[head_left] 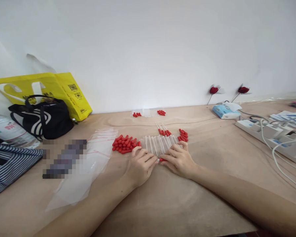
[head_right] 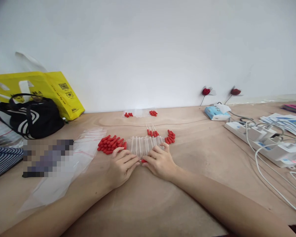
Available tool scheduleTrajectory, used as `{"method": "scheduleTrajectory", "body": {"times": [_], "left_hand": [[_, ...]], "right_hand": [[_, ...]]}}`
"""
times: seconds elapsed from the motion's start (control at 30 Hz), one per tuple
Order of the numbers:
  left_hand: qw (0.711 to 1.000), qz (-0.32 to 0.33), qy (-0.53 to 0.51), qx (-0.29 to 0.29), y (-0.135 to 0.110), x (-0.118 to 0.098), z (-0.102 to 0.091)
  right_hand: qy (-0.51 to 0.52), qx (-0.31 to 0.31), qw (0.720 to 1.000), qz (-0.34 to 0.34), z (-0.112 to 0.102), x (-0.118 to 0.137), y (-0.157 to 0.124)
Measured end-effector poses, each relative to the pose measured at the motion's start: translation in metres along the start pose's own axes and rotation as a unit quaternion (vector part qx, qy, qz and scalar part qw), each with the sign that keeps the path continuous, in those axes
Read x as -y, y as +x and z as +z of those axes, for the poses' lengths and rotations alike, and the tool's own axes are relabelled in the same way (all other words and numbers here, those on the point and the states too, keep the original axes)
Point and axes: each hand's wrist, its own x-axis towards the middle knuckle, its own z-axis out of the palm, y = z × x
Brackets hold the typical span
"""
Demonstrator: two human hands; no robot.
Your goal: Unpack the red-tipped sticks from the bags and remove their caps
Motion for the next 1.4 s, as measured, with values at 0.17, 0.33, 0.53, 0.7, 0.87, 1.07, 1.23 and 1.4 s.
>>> {"method": "scheduleTrajectory", "body": {"times": [0.17,0.33,0.53,0.7,0.87,1.07,1.23,1.4], "left_hand": [[1.000,0.007,0.023,0.001,0.000,-0.001,-0.004],[0.999,0.007,0.031,-0.004,0.000,-0.003,-0.005],[0.999,0.014,0.030,-0.001,0.000,-0.003,-0.007],[0.999,0.017,0.026,-0.014,0.000,-0.003,-0.007],[0.999,0.009,0.041,-0.015,-0.003,0.000,-0.010],[0.996,-0.089,0.016,-0.019,-0.003,0.012,-0.015],[0.982,-0.158,-0.101,-0.014,0.009,0.018,-0.018],[0.924,-0.307,-0.218,0.071,0.047,0.029,-0.012]], "right_hand": [[-0.013,0.001,1.000,-0.015,0.000,-0.001,-0.002],[-0.009,-0.003,1.000,-0.025,-0.003,-0.001,-0.003],[0.004,-0.027,0.999,-0.043,-0.005,-0.001,-0.003],[0.009,-0.038,0.998,-0.044,-0.004,0.000,-0.004],[0.016,-0.043,0.998,-0.035,-0.006,-0.007,-0.008],[0.016,-0.062,0.992,0.107,-0.007,-0.030,-0.009],[-0.060,-0.006,0.972,0.229,-0.002,-0.057,-0.004],[-0.071,0.121,0.908,0.394,0.006,-0.087,0.018]]}}
